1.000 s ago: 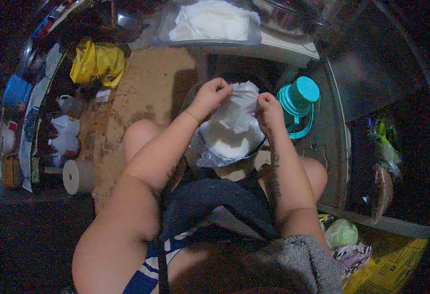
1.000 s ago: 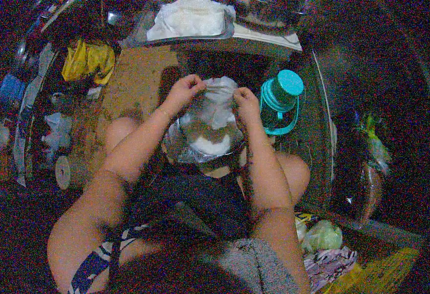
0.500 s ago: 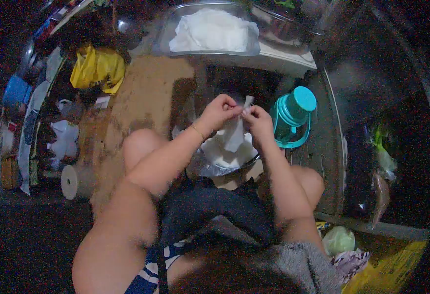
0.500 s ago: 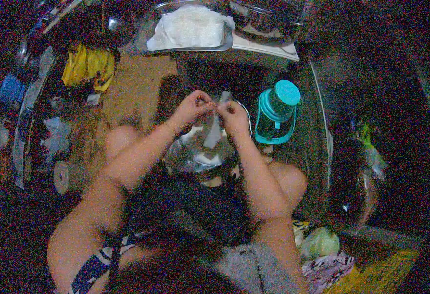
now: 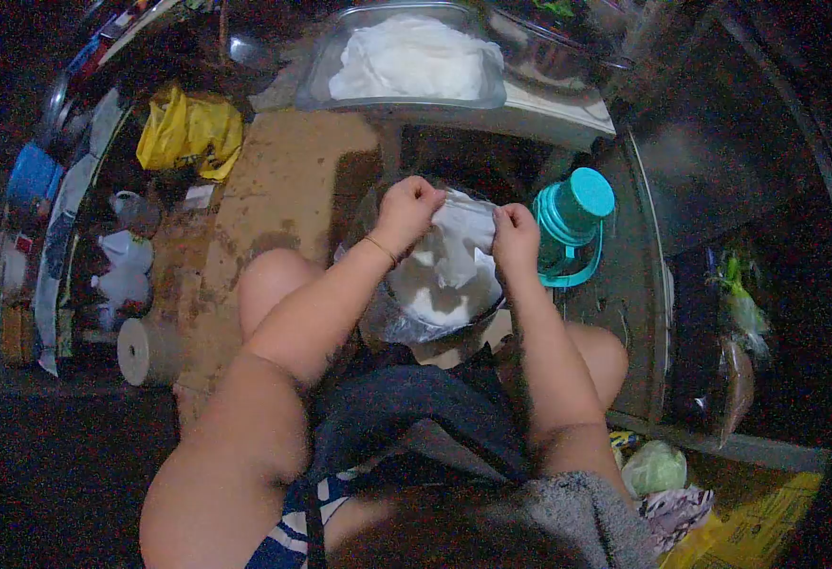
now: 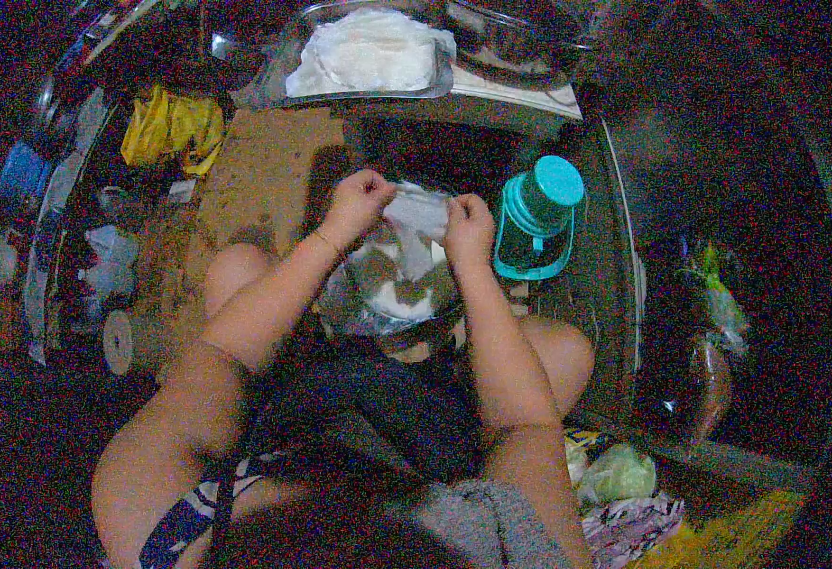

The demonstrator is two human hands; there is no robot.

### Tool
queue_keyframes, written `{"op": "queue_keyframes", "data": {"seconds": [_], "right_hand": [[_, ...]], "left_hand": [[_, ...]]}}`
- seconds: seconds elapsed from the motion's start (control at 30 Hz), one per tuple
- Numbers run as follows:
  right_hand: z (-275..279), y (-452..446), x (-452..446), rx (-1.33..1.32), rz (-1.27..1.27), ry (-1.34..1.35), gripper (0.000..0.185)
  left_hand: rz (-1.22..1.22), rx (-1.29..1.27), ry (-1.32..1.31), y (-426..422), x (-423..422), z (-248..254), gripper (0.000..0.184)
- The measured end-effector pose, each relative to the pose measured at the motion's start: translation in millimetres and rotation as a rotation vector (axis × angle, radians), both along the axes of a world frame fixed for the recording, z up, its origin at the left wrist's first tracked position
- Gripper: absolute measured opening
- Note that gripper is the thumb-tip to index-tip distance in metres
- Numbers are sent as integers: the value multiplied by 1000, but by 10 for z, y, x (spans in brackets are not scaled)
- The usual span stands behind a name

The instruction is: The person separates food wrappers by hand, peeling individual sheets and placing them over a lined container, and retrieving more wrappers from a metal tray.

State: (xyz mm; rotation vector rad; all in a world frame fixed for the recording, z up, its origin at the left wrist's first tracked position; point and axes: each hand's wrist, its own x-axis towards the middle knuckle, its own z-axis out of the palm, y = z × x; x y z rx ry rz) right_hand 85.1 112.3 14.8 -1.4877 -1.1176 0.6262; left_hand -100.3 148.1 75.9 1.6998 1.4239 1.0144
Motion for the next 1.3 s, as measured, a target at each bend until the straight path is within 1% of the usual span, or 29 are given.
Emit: {"op": "queue_keyframes", "data": {"seconds": [0.07, 0.17, 0.27, 0.37, 0.47, 0.57, 0.6, 0.67, 0.77, 0.8, 0.87, 0.9, 0.97, 1.0, 1.03, 1.07, 1.1, 1.13, 1.17, 1.2, 1.23, 1.27, 1.3], "right_hand": [[-192, 84, 72, -36, -9, 81, 13], [218, -73, 7, -232, 16, 430, 13], [-125, 89, 153, -135, 197, 413, 11], [-39, 59, 105, -139, 318, 465, 12], [277, -94, -77, -151, 389, 621, 18], [41, -36, -158, -144, 306, 454, 23], [70, -33, -146, -289, 421, 385, 21], [137, -37, -86, -572, 648, 237, 23], [305, -175, -132, -675, 744, 359, 24], [270, -153, -113, -565, 720, 439, 23], [175, -80, -24, -343, 668, 593, 20], [216, -75, 39, -316, 623, 548, 19], [311, -49, 165, -261, 535, 457, 17], [380, -68, 165, -202, 522, 205, 16], [377, -69, 143, -88, 586, 125, 12], [400, -85, 146, -90, 634, -23, 13], [484, -127, 100, -88, 679, -171, 17], [490, -173, 45, -36, 711, -313, 18], [499, -210, -2, 17, 736, -457, 20], [585, -228, -30, 52, 749, -546, 21], [700, -268, -45, 82, 759, -634, 22], [795, -308, -43, 105, 766, -722, 23], [462, -507, 108, 79, 636, -627, 23]], "left_hand": [[33, 73, 9, -35, -18, 89, 20], [-22, 111, 28, 43, -87, 9, 20], [-168, 46, -113, 36, -60, 41, 18], [-175, -19, -49, -5, 22, 38, 14], [-202, 105, -40, -10, 85, -63, 15], [-164, 187, 45, -15, 87, -17, 18], [-157, 123, 27, -13, 84, 49, 19], [-144, 1, -9, 2, 63, 195, 21], [-90, 106, -13, 65, -29, 274, 22], [-32, -3, -26, 68, -63, 345, 22], [21, 28, 154, 139, -160, 298, 23], [49, 44, 244, 153, -198, 287, 24], [-17, 0, 366, 149, -226, 241, 31], [-55, -35, 450, 67, -195, 294, 35], [-87, -61, 535, 19, -175, 353, 39], [-231, 128, 501, 50, -191, 209, 58], [-353, 230, 518, -23, -129, 253, 72], [-495, 320, 450, -65, -74, 242, 86], [-566, 615, 394, -125, -23, 144, 93], [-684, 344, 326, -206, 50, 222, 88], [-709, 70, 400, -295, 108, 264, 92], [-701, 31, 200, -367, 111, 279, 77], [-754, -13, 283, -424, 289, -104, 68]]}}
